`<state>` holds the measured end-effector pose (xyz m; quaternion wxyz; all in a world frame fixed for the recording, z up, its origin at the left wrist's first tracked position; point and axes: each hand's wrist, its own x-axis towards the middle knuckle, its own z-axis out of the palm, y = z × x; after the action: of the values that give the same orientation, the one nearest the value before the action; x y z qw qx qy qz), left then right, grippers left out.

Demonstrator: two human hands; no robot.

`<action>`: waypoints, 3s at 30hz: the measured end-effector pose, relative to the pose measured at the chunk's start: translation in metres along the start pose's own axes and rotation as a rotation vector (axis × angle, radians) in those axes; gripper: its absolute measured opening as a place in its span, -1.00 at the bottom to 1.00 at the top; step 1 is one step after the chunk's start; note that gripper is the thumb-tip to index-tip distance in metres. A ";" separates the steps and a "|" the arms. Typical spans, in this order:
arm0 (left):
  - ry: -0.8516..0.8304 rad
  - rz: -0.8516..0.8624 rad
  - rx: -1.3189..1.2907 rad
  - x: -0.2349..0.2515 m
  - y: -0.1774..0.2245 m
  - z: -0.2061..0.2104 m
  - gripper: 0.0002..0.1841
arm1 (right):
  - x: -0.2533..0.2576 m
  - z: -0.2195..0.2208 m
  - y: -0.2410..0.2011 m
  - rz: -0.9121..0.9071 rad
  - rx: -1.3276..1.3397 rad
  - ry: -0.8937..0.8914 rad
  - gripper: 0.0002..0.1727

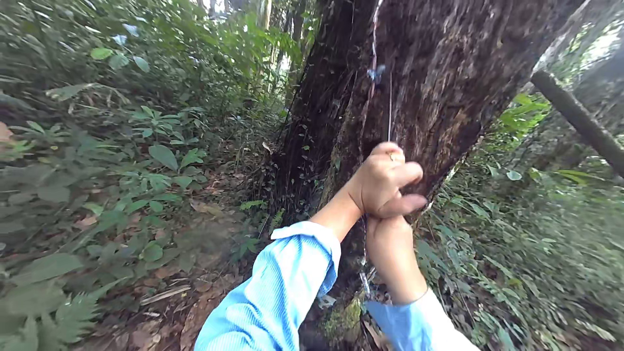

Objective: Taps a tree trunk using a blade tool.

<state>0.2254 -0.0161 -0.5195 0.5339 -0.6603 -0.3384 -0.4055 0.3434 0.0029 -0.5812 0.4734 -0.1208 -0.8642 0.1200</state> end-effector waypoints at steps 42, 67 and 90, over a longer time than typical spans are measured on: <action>-0.058 0.140 0.115 -0.069 -0.020 0.018 -0.31 | -0.004 0.099 0.057 -0.086 0.015 0.214 -0.78; 0.034 0.013 0.071 -0.117 0.072 0.047 -0.44 | -0.110 0.051 0.086 -0.133 0.049 0.105 -0.82; 0.011 0.152 0.138 -0.103 0.041 0.049 -0.46 | -0.079 0.072 0.100 -0.237 -0.041 0.260 -0.75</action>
<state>0.2242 0.0225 -0.6342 0.6093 -0.6434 -0.3117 -0.3430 0.3329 0.0653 -0.7136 0.5895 -0.0421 -0.8062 0.0288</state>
